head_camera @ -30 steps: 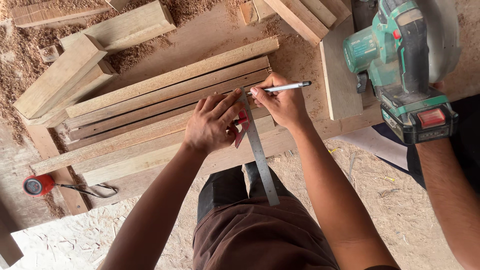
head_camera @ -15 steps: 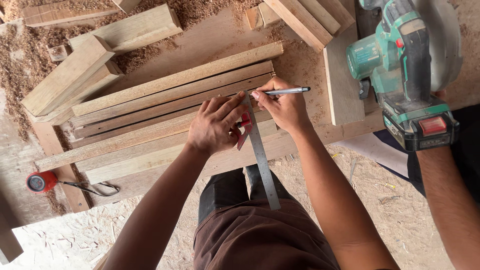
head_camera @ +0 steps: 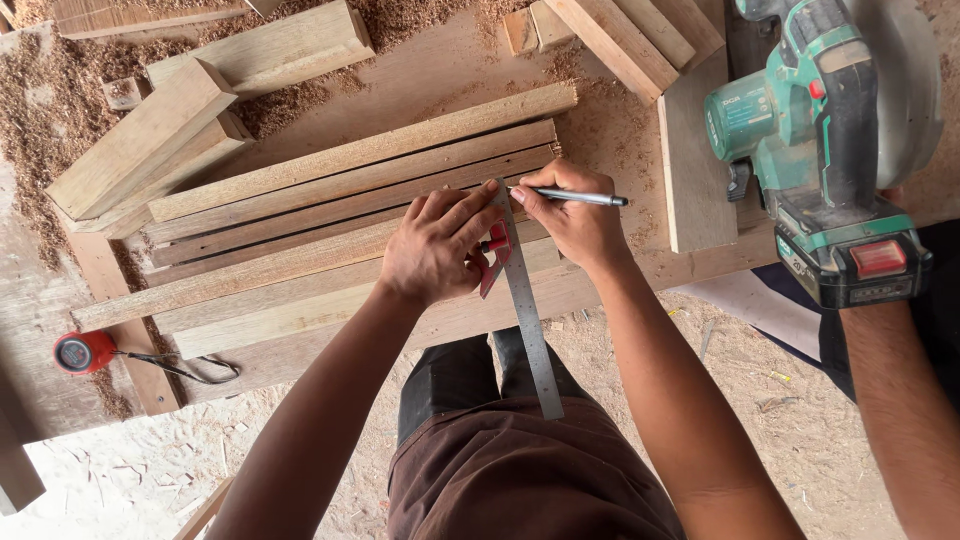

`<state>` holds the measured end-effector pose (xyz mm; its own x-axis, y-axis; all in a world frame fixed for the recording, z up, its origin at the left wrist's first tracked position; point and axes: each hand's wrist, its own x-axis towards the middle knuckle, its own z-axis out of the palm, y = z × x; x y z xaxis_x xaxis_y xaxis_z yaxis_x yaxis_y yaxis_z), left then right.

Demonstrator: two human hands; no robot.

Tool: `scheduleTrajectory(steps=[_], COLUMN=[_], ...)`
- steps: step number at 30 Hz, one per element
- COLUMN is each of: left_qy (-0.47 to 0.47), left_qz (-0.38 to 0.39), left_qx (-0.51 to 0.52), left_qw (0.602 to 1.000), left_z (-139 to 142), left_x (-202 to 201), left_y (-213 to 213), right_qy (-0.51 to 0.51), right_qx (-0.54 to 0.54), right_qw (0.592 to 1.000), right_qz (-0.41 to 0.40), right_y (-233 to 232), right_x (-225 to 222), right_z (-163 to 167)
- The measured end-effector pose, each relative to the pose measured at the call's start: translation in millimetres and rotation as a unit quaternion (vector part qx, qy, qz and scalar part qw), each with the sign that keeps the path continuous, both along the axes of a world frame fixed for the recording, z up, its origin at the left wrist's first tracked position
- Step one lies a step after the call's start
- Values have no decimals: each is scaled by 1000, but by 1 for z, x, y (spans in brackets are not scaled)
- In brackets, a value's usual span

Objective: The person measures and marks wooden strips on a sawdust-covered workbench. They use a tape measure and a combination square to align against the boards, then draw pencil marks across each strip, working through the stack one board at a time.

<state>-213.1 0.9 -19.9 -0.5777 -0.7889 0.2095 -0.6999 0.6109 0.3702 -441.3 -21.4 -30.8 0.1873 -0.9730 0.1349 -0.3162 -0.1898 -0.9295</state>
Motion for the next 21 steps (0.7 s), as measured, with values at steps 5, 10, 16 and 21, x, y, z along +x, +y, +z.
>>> scheduleTrajectory(steps=[5, 10, 16, 21], left_qy=[14, 12, 45, 77], left_qz=[-8, -6, -25, -4], left_qx=[-10, 0, -19, -16], left_qw=[1000, 1000, 998, 997], left_z=[-3, -3, 8, 17], left_x=[1, 1, 3, 6], left_y=[0, 0, -4, -1], right_qy=[33, -25, -110, -5], right_qx=[23, 72, 65, 70], right_qw=[995, 993, 983, 997], right_qz=[94, 91, -131, 26], right_y=[-7, -5, 1, 1], right_x=[-10, -12, -11, -20], right_z=[-3, 3, 21, 42])
